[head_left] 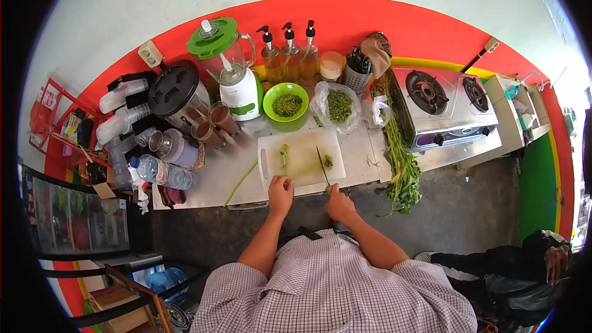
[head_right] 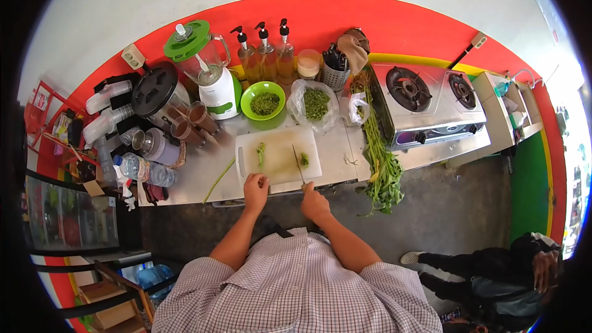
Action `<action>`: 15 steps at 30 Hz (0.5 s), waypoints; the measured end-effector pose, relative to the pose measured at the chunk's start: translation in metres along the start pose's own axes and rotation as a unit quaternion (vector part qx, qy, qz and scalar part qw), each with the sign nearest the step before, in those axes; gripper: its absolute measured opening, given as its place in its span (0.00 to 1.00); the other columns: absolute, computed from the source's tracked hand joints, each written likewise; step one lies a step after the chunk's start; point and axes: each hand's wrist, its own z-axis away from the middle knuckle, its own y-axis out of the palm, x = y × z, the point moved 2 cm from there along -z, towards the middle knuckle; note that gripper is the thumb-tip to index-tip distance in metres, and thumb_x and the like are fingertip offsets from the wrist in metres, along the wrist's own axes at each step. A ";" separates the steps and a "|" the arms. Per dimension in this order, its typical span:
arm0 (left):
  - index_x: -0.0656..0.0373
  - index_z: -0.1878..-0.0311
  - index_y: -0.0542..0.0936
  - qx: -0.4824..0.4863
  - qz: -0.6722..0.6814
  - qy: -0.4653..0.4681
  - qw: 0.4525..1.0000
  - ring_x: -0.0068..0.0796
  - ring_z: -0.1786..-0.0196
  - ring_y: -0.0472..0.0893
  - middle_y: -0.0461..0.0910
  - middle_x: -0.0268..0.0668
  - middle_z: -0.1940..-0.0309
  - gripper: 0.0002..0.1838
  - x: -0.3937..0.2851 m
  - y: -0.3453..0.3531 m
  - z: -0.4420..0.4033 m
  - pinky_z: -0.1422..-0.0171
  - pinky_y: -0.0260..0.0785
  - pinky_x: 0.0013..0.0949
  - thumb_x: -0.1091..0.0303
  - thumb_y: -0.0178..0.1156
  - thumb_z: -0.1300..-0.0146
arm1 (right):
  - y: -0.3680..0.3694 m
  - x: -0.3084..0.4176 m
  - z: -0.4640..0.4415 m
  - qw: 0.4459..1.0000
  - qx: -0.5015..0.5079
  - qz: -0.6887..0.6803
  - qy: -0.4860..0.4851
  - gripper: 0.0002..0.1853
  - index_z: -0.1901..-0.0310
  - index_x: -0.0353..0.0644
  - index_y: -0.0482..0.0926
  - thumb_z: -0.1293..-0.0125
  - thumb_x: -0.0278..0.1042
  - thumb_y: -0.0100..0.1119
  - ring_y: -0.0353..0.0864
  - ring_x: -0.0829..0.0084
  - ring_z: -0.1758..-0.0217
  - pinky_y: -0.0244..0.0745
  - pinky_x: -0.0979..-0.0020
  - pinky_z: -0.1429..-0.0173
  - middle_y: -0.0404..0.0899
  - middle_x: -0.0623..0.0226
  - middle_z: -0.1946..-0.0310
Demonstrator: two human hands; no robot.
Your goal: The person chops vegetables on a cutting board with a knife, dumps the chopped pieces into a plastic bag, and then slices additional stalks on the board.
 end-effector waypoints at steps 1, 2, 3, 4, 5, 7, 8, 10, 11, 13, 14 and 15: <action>0.64 0.59 0.80 -0.010 -0.014 -0.013 1.000 0.44 0.63 0.83 0.79 0.44 0.63 0.08 0.000 0.000 -0.004 0.57 0.76 0.41 0.74 0.67 0.40 | -0.002 -0.005 -0.002 1.000 -0.001 0.005 -0.002 0.27 0.42 0.35 0.59 0.37 0.36 0.59 0.84 0.37 0.53 0.80 0.45 0.48 0.82 0.35 0.58; 0.63 0.56 0.79 -0.015 -0.050 -0.009 0.999 0.46 0.58 0.82 0.79 0.44 0.60 0.12 0.008 0.002 -0.010 0.54 0.75 0.46 0.71 0.69 0.41 | -0.002 -0.009 -0.004 1.000 0.002 0.007 0.006 0.28 0.41 0.35 0.58 0.37 0.35 0.59 0.84 0.37 0.52 0.80 0.45 0.47 0.82 0.35 0.57; 0.63 0.56 0.79 -0.019 -0.049 -0.009 0.999 0.46 0.58 0.82 0.79 0.44 0.60 0.12 0.003 0.003 -0.014 0.54 0.75 0.46 0.71 0.69 0.41 | -0.004 -0.012 -0.005 1.000 0.004 0.009 0.013 0.29 0.40 0.35 0.58 0.37 0.35 0.59 0.84 0.37 0.52 0.80 0.45 0.47 0.82 0.36 0.57; 0.61 0.55 0.79 -0.028 -0.070 -0.019 0.997 0.47 0.56 0.82 0.79 0.43 0.59 0.14 0.000 0.001 -0.019 0.53 0.74 0.47 0.69 0.69 0.41 | -0.005 -0.014 -0.005 1.000 0.004 0.011 0.008 0.29 0.40 0.35 0.58 0.37 0.35 0.59 0.84 0.37 0.52 0.80 0.45 0.47 0.82 0.36 0.57; 0.60 0.54 0.78 -0.038 -0.093 -0.028 0.995 0.48 0.54 0.81 0.79 0.43 0.58 0.15 -0.004 -0.001 -0.025 0.52 0.74 0.48 0.68 0.69 0.41 | -0.006 -0.016 -0.005 1.000 0.005 0.005 0.014 0.30 0.40 0.35 0.58 0.38 0.36 0.60 0.83 0.37 0.52 0.79 0.45 0.47 0.82 0.35 0.57; 0.58 0.53 0.78 -0.048 -0.116 -0.053 0.991 0.47 0.54 0.81 0.79 0.41 0.58 0.15 -0.005 -0.001 -0.034 0.52 0.74 0.48 0.66 0.70 0.41 | -0.014 -0.012 -0.002 1.000 0.008 -0.002 0.013 0.30 0.39 0.35 0.57 0.38 0.36 0.60 0.83 0.36 0.52 0.79 0.44 0.47 0.82 0.35 0.57; 0.56 0.53 0.78 -0.052 -0.137 -0.077 0.986 0.47 0.54 0.82 0.79 0.40 0.57 0.15 -0.006 -0.002 -0.037 0.52 0.75 0.47 0.65 0.70 0.41 | -0.018 -0.011 0.001 1.000 0.008 -0.006 0.006 0.30 0.40 0.36 0.57 0.39 0.36 0.60 0.83 0.35 0.52 0.79 0.44 0.47 0.81 0.34 0.57; 0.54 0.54 0.79 -0.033 -0.158 -0.080 0.984 0.46 0.54 0.82 0.79 0.38 0.57 0.14 -0.006 -0.003 -0.043 0.52 0.75 0.47 0.65 0.69 0.41 | -0.020 -0.011 0.001 1.000 0.011 -0.011 -0.006 0.30 0.40 0.36 0.58 0.39 0.36 0.60 0.83 0.35 0.53 0.78 0.43 0.47 0.81 0.34 0.57; 0.53 0.54 0.80 -0.009 -0.175 -0.083 0.981 0.45 0.54 0.82 0.79 0.37 0.58 0.13 -0.006 -0.003 -0.045 0.53 0.75 0.46 0.64 0.69 0.40 | -0.018 -0.014 -0.001 1.000 0.022 -0.005 -0.010 0.30 0.40 0.36 0.57 0.39 0.36 0.60 0.83 0.35 0.53 0.78 0.43 0.47 0.81 0.34 0.57; 0.52 0.59 0.81 -0.007 -0.164 -0.090 0.982 0.44 0.55 0.82 0.80 0.36 0.59 0.09 -0.002 -0.002 -0.045 0.53 0.75 0.46 0.65 0.69 0.40 | -0.018 -0.016 -0.003 0.999 0.035 0.000 -0.016 0.31 0.40 0.35 0.57 0.39 0.36 0.60 0.82 0.34 0.53 0.78 0.42 0.47 0.81 0.33 0.57; 0.53 0.61 0.81 -0.014 -0.155 -0.083 0.984 0.44 0.55 0.82 0.80 0.37 0.60 0.07 -0.001 -0.001 -0.045 0.54 0.75 0.46 0.65 0.68 0.40 | -0.018 -0.017 -0.005 0.999 0.034 0.001 -0.019 0.31 0.39 0.35 0.57 0.39 0.36 0.60 0.82 0.34 0.53 0.78 0.42 0.47 0.81 0.33 0.58; 0.54 0.63 0.82 -0.019 -0.146 -0.075 0.986 0.44 0.56 0.82 0.80 0.37 0.61 0.06 -0.001 -0.002 -0.044 0.54 0.75 0.46 0.66 0.68 0.39 | -0.020 -0.015 -0.005 0.999 0.033 0.000 -0.021 0.32 0.39 0.35 0.56 0.39 0.36 0.61 0.82 0.34 0.53 0.78 0.42 0.47 0.81 0.32 0.58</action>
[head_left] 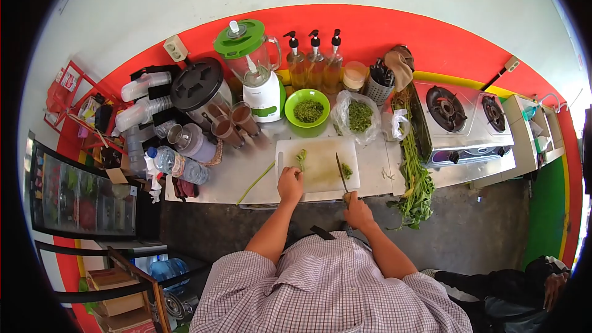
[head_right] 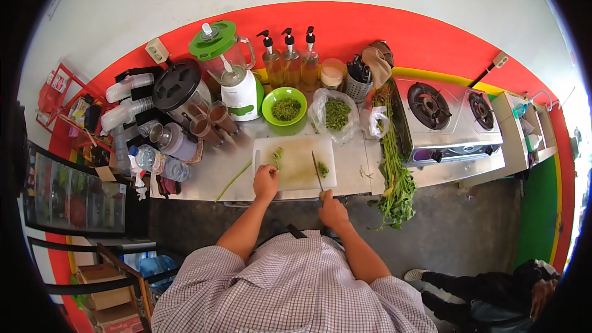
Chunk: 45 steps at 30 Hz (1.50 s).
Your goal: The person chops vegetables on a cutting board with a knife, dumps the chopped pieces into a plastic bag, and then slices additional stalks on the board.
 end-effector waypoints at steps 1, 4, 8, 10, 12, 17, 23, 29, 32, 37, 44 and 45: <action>0.54 0.63 0.82 0.000 -0.004 0.001 1.000 0.44 0.56 0.82 0.80 0.37 0.61 0.06 0.001 0.000 0.001 0.54 0.75 0.46 0.66 0.68 0.39 | -0.002 0.002 0.000 1.000 0.001 -0.004 -0.001 0.32 0.39 0.35 0.56 0.39 0.36 0.61 0.82 0.34 0.53 0.78 0.42 0.47 0.81 0.32 0.58; 0.56 0.64 0.82 -0.011 0.015 0.006 1.000 0.44 0.56 0.82 0.81 0.39 0.63 0.05 0.010 0.001 0.002 0.54 0.74 0.46 0.67 0.67 0.39 | -0.007 0.008 -0.002 1.000 -0.019 -0.023 -0.005 0.30 0.42 0.36 0.59 0.38 0.38 0.63 0.83 0.35 0.53 0.78 0.43 0.47 0.82 0.34 0.57; 0.60 0.63 0.83 -0.044 0.073 0.025 0.996 0.43 0.64 0.83 0.83 0.42 0.66 0.05 0.023 -0.002 0.003 0.56 0.75 0.43 0.70 0.67 0.41 | -0.002 0.010 -0.010 0.999 -0.001 -0.025 -0.038 0.30 0.42 0.36 0.59 0.38 0.39 0.64 0.83 0.35 0.53 0.78 0.43 0.47 0.81 0.34 0.58; 0.61 0.62 0.83 -0.040 0.080 0.017 0.996 0.43 0.65 0.83 0.83 0.42 0.67 0.06 0.026 -0.003 0.003 0.56 0.75 0.43 0.70 0.67 0.41 | -0.001 0.015 -0.012 0.998 0.000 -0.022 -0.055 0.30 0.42 0.36 0.58 0.38 0.39 0.64 0.83 0.36 0.53 0.78 0.43 0.47 0.81 0.34 0.59; 0.60 0.61 0.83 -0.066 0.021 0.021 0.997 0.44 0.61 0.82 0.83 0.41 0.64 0.09 0.025 -0.006 0.003 0.53 0.75 0.43 0.68 0.68 0.43 | -0.001 0.021 -0.014 0.998 0.014 -0.024 -0.062 0.30 0.42 0.36 0.58 0.38 0.39 0.64 0.83 0.36 0.54 0.78 0.43 0.48 0.81 0.35 0.59; 0.57 0.58 0.83 -0.055 -0.022 0.034 0.998 0.44 0.53 0.79 0.82 0.39 0.61 0.12 0.000 -0.011 -0.002 0.47 0.72 0.44 0.65 0.70 0.44 | 0.003 0.027 -0.012 0.995 0.008 -0.020 -0.096 0.30 0.43 0.35 0.58 0.38 0.38 0.63 0.82 0.34 0.56 0.78 0.42 0.49 0.81 0.32 0.61; 0.56 0.57 0.84 -0.031 -0.028 0.012 0.999 0.44 0.52 0.78 0.81 0.37 0.61 0.12 -0.006 0.003 -0.024 0.46 0.72 0.46 0.65 0.70 0.44 | 0.002 0.021 -0.008 0.995 -0.004 -0.028 -0.094 0.30 0.43 0.32 0.57 0.39 0.37 0.62 0.81 0.31 0.57 0.77 0.40 0.51 0.80 0.29 0.63; 0.57 0.60 0.83 -0.028 -0.040 0.020 0.999 0.46 0.53 0.78 0.81 0.38 0.62 0.07 0.003 0.006 -0.023 0.48 0.73 0.47 0.69 0.66 0.40 | -0.001 0.010 -0.007 0.995 -0.014 -0.049 -0.088 0.30 0.44 0.32 0.57 0.40 0.36 0.62 0.80 0.31 0.57 0.76 0.39 0.51 0.80 0.29 0.64; 0.59 0.60 0.82 -0.074 -0.013 0.049 0.996 0.46 0.55 0.78 0.81 0.40 0.63 0.05 0.017 -0.001 -0.012 0.50 0.73 0.46 0.72 0.65 0.39 | 0.000 0.007 -0.008 0.994 -0.012 -0.052 -0.090 0.30 0.43 0.33 0.57 0.40 0.35 0.62 0.81 0.32 0.57 0.76 0.40 0.51 0.80 0.29 0.64; 0.60 0.59 0.82 -0.060 0.147 -0.001 0.987 0.47 0.54 0.77 0.82 0.42 0.64 0.06 0.028 -0.014 -0.001 0.49 0.71 0.45 0.74 0.65 0.39 | 0.002 0.005 -0.003 0.995 0.021 -0.030 -0.092 0.32 0.39 0.36 0.59 0.38 0.39 0.63 0.82 0.35 0.55 0.78 0.42 0.48 0.81 0.34 0.59; 0.60 0.62 0.84 0.133 0.097 0.210 0.964 0.46 0.53 0.76 0.82 0.39 0.62 0.06 -0.030 -0.001 0.007 0.44 0.70 0.43 0.74 0.67 0.43 | 0.005 0.004 -0.001 0.995 -0.002 -0.024 -0.099 0.32 0.39 0.36 0.59 0.40 0.38 0.63 0.82 0.35 0.58 0.78 0.43 0.52 0.82 0.34 0.63; 0.59 0.62 0.85 0.141 0.072 0.215 0.964 0.45 0.53 0.76 0.82 0.38 0.62 0.06 -0.034 0.005 0.008 0.43 0.70 0.43 0.74 0.68 0.43 | 0.005 0.005 -0.001 0.995 -0.004 -0.023 -0.098 0.32 0.40 0.35 0.59 0.40 0.38 0.63 0.82 0.35 0.58 0.78 0.43 0.52 0.81 0.34 0.63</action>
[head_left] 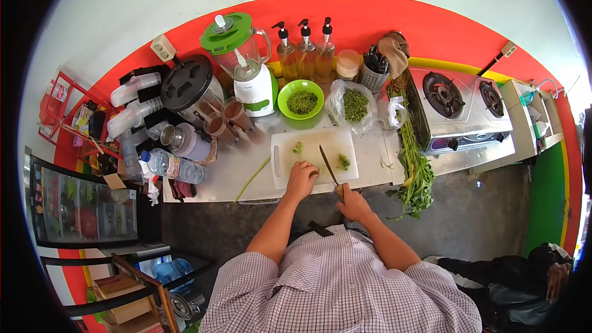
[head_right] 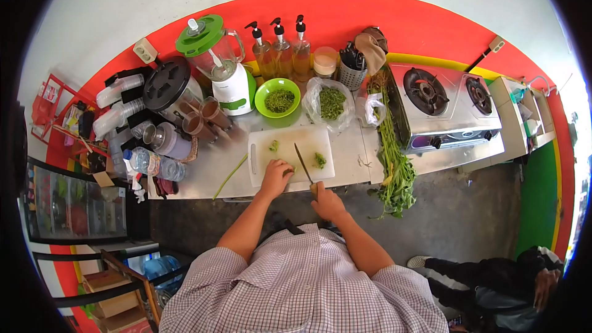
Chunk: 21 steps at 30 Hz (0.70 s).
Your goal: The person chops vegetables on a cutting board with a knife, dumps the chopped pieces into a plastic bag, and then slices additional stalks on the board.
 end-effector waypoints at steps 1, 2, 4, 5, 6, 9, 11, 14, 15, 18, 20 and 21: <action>0.59 0.62 0.85 0.014 -0.023 0.001 1.000 0.45 0.53 0.76 0.82 0.38 0.62 0.06 -0.002 0.005 -0.002 0.43 0.70 0.43 0.73 0.68 0.43 | 0.000 0.002 -0.001 1.000 0.000 0.004 -0.001 0.32 0.40 0.35 0.59 0.40 0.38 0.63 0.82 0.35 0.58 0.78 0.43 0.52 0.81 0.34 0.63; 0.59 0.62 0.85 0.011 -0.021 0.001 1.000 0.45 0.53 0.76 0.82 0.38 0.62 0.06 -0.003 0.008 -0.004 0.43 0.70 0.43 0.73 0.68 0.43 | 0.000 0.004 -0.001 1.000 0.007 0.004 0.004 0.31 0.41 0.35 0.59 0.40 0.38 0.63 0.83 0.35 0.58 0.78 0.43 0.52 0.81 0.34 0.63; 0.60 0.64 0.85 0.016 -0.004 0.008 1.000 0.46 0.53 0.75 0.82 0.40 0.63 0.05 -0.005 0.016 -0.006 0.45 0.69 0.43 0.73 0.68 0.44 | 0.001 0.007 -0.002 1.000 0.015 0.008 0.011 0.31 0.41 0.34 0.59 0.40 0.38 0.63 0.83 0.36 0.58 0.79 0.43 0.52 0.81 0.34 0.63; 0.60 0.64 0.85 0.014 -0.001 0.007 1.000 0.46 0.53 0.75 0.82 0.40 0.63 0.05 -0.004 0.018 -0.006 0.45 0.69 0.43 0.73 0.68 0.44 | 0.002 0.009 -0.003 1.000 0.011 0.024 0.015 0.30 0.42 0.34 0.59 0.40 0.38 0.63 0.83 0.35 0.58 0.79 0.43 0.52 0.82 0.34 0.63; 0.59 0.64 0.85 0.018 -0.008 0.010 1.000 0.45 0.54 0.76 0.82 0.39 0.64 0.05 -0.006 0.019 -0.007 0.45 0.69 0.43 0.73 0.68 0.45 | 0.003 0.010 -0.003 0.999 0.008 0.039 0.019 0.30 0.42 0.34 0.59 0.40 0.38 0.63 0.83 0.35 0.58 0.79 0.43 0.52 0.82 0.34 0.62; 0.58 0.64 0.86 0.032 -0.026 0.006 0.999 0.45 0.54 0.77 0.82 0.38 0.64 0.05 -0.007 0.020 -0.009 0.45 0.70 0.42 0.73 0.68 0.45 | 0.006 0.011 -0.005 0.998 0.005 0.056 0.037 0.30 0.43 0.35 0.59 0.39 0.38 0.63 0.84 0.36 0.58 0.80 0.44 0.51 0.82 0.36 0.61; 0.57 0.63 0.86 0.043 -0.037 -0.002 0.998 0.44 0.54 0.77 0.83 0.37 0.65 0.05 -0.009 0.020 -0.009 0.46 0.71 0.42 0.72 0.68 0.45 | 0.007 0.011 -0.007 0.997 0.013 0.059 0.050 0.29 0.43 0.35 0.59 0.39 0.38 0.62 0.84 0.36 0.58 0.80 0.44 0.51 0.83 0.36 0.61; 0.56 0.64 0.86 0.021 -0.014 -0.033 0.999 0.44 0.56 0.78 0.83 0.38 0.66 0.05 -0.007 0.025 -0.009 0.48 0.71 0.42 0.72 0.67 0.45 | 0.007 0.010 -0.003 0.995 0.023 0.068 0.064 0.28 0.44 0.34 0.60 0.39 0.38 0.61 0.84 0.37 0.57 0.81 0.44 0.51 0.83 0.36 0.61; 0.56 0.64 0.86 0.006 -0.023 -0.039 0.999 0.44 0.57 0.78 0.83 0.38 0.67 0.05 -0.008 0.027 -0.008 0.48 0.72 0.42 0.72 0.66 0.44 | 0.007 0.010 -0.001 0.995 0.026 0.073 0.066 0.27 0.45 0.34 0.60 0.38 0.38 0.61 0.85 0.37 0.57 0.81 0.44 0.51 0.83 0.36 0.61; 0.57 0.64 0.86 -0.031 -0.057 -0.030 0.997 0.44 0.57 0.78 0.83 0.38 0.67 0.05 -0.012 0.031 -0.004 0.48 0.72 0.43 0.72 0.65 0.44 | 0.010 0.013 0.008 0.993 0.022 0.093 0.062 0.27 0.41 0.31 0.61 0.37 0.35 0.58 0.86 0.39 0.58 0.82 0.45 0.53 0.84 0.37 0.62; 0.57 0.64 0.86 -0.051 -0.082 -0.016 0.995 0.43 0.57 0.79 0.83 0.38 0.67 0.05 -0.015 0.034 0.000 0.48 0.72 0.43 0.73 0.65 0.44 | 0.012 0.014 0.011 0.991 0.015 0.115 0.064 0.29 0.38 0.29 0.60 0.37 0.33 0.57 0.86 0.41 0.59 0.82 0.47 0.54 0.84 0.39 0.62; 0.58 0.64 0.86 -0.065 -0.107 -0.006 0.992 0.43 0.57 0.79 0.83 0.38 0.67 0.05 -0.019 0.035 0.002 0.48 0.72 0.42 0.73 0.64 0.43 | 0.010 0.016 0.013 0.989 0.008 0.135 0.066 0.31 0.35 0.28 0.59 0.36 0.32 0.55 0.87 0.42 0.59 0.83 0.48 0.54 0.85 0.40 0.62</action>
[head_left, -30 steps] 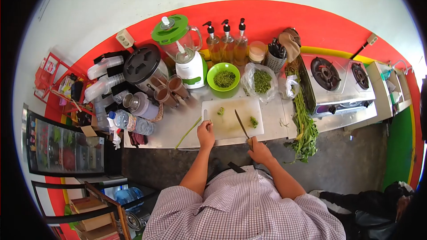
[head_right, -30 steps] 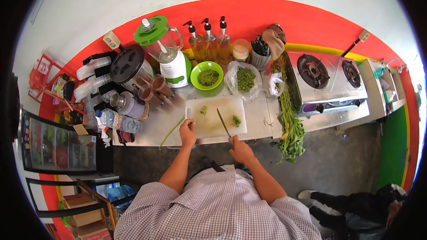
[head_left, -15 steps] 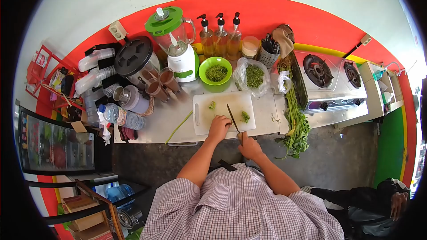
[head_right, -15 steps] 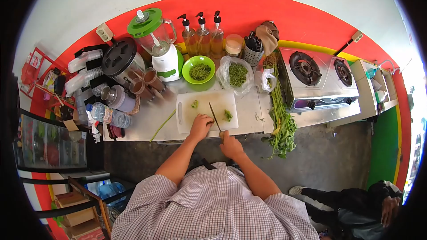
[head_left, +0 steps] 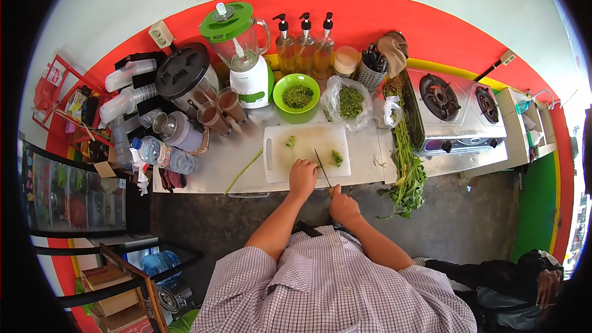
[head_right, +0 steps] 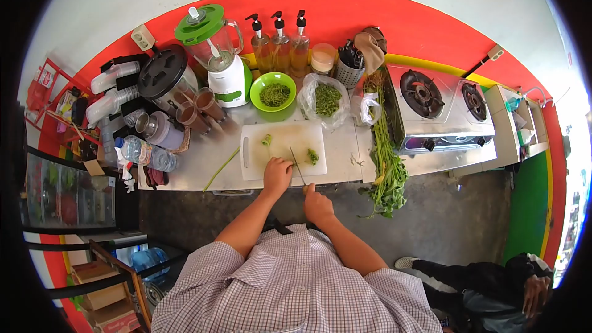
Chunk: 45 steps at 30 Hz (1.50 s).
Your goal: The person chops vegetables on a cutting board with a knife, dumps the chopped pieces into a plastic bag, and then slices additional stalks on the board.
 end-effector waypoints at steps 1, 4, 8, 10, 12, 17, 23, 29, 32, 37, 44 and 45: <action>0.58 0.65 0.86 -0.015 -0.025 0.011 1.000 0.43 0.57 0.79 0.83 0.38 0.67 0.05 -0.003 -0.001 0.001 0.48 0.73 0.42 0.72 0.64 0.43 | -0.003 0.001 0.002 1.000 0.000 -0.001 0.000 0.31 0.35 0.28 0.59 0.36 0.32 0.55 0.87 0.42 0.59 0.83 0.48 0.54 0.85 0.40 0.62; 0.59 0.65 0.86 -0.025 -0.021 0.005 0.999 0.43 0.57 0.79 0.82 0.38 0.67 0.04 -0.006 -0.001 0.003 0.48 0.73 0.42 0.72 0.64 0.42 | -0.004 0.002 0.003 1.000 0.016 0.018 -0.001 0.33 0.31 0.26 0.57 0.36 0.30 0.53 0.88 0.45 0.59 0.84 0.51 0.54 0.85 0.42 0.62; 0.59 0.65 0.86 -0.022 0.023 -0.013 0.999 0.44 0.58 0.78 0.82 0.39 0.67 0.04 -0.003 0.002 0.000 0.48 0.73 0.43 0.72 0.64 0.41 | 0.009 0.000 -0.012 1.000 0.009 0.016 -0.006 0.32 0.32 0.26 0.57 0.34 0.31 0.54 0.88 0.46 0.58 0.84 0.52 0.54 0.86 0.43 0.61; 0.59 0.64 0.86 -0.023 0.027 -0.021 0.999 0.45 0.58 0.79 0.82 0.39 0.66 0.04 -0.003 0.003 -0.001 0.48 0.73 0.43 0.72 0.64 0.41 | 0.002 0.003 -0.018 1.000 0.011 0.016 -0.010 0.33 0.31 0.26 0.56 0.34 0.31 0.54 0.88 0.47 0.58 0.84 0.52 0.54 0.86 0.43 0.60; 0.59 0.64 0.86 -0.013 0.013 -0.005 1.000 0.44 0.57 0.79 0.81 0.39 0.66 0.04 -0.004 0.003 -0.001 0.48 0.73 0.43 0.72 0.64 0.41 | -0.006 0.005 -0.018 0.998 -0.012 0.054 -0.031 0.28 0.34 0.27 0.60 0.32 0.31 0.52 0.89 0.50 0.58 0.85 0.54 0.55 0.86 0.47 0.62; 0.58 0.64 0.86 -0.004 -0.017 0.012 1.000 0.43 0.57 0.79 0.81 0.38 0.66 0.04 -0.006 0.002 -0.001 0.48 0.73 0.42 0.73 0.63 0.40 | 0.003 0.010 -0.009 0.999 0.035 0.011 -0.001 0.29 0.35 0.27 0.58 0.34 0.30 0.53 0.88 0.47 0.55 0.84 0.54 0.52 0.85 0.42 0.59; 0.59 0.63 0.85 -0.013 -0.041 0.042 0.998 0.42 0.57 0.79 0.81 0.37 0.66 0.05 -0.006 0.001 0.003 0.49 0.74 0.42 0.73 0.62 0.41 | 0.001 0.011 -0.018 1.000 0.025 0.000 -0.008 0.28 0.36 0.28 0.57 0.34 0.30 0.53 0.88 0.46 0.55 0.84 0.53 0.51 0.85 0.42 0.59; 0.59 0.63 0.85 -0.023 -0.029 0.036 0.999 0.42 0.57 0.79 0.81 0.38 0.65 0.05 -0.006 0.004 0.002 0.49 0.74 0.42 0.74 0.62 0.42 | 0.011 0.012 -0.012 1.000 0.025 -0.009 0.001 0.27 0.38 0.28 0.58 0.34 0.30 0.54 0.88 0.46 0.54 0.84 0.53 0.51 0.85 0.42 0.59; 0.59 0.63 0.85 -0.007 -0.036 0.029 0.999 0.42 0.57 0.80 0.81 0.38 0.65 0.06 -0.006 0.001 0.005 0.49 0.74 0.42 0.74 0.61 0.41 | -0.001 0.016 -0.014 0.999 0.049 -0.007 0.004 0.26 0.38 0.29 0.59 0.34 0.30 0.54 0.87 0.46 0.53 0.83 0.52 0.50 0.85 0.41 0.58; 0.59 0.62 0.85 -0.021 0.021 -0.032 0.999 0.44 0.55 0.80 0.82 0.39 0.64 0.05 -0.002 0.005 0.002 0.50 0.75 0.43 0.74 0.63 0.41 | 0.007 0.020 -0.007 0.999 0.035 -0.016 0.014 0.27 0.38 0.28 0.59 0.34 0.31 0.54 0.87 0.46 0.53 0.83 0.52 0.51 0.85 0.42 0.59; 0.58 0.64 0.85 0.041 0.078 -0.113 0.990 0.45 0.54 0.80 0.81 0.40 0.64 0.03 0.002 0.001 -0.005 0.52 0.75 0.45 0.74 0.63 0.40 | -0.003 0.020 -0.013 1.000 0.025 -0.006 -0.010 0.26 0.38 0.28 0.58 0.33 0.31 0.52 0.87 0.45 0.54 0.83 0.51 0.50 0.85 0.41 0.59; 0.58 0.64 0.85 0.039 0.062 -0.105 0.992 0.45 0.54 0.80 0.80 0.39 0.64 0.03 0.000 0.000 -0.004 0.52 0.75 0.45 0.73 0.63 0.40 | 0.002 0.021 -0.010 1.000 0.028 -0.009 -0.004 0.26 0.38 0.28 0.58 0.33 0.31 0.53 0.87 0.45 0.54 0.83 0.51 0.50 0.85 0.41 0.59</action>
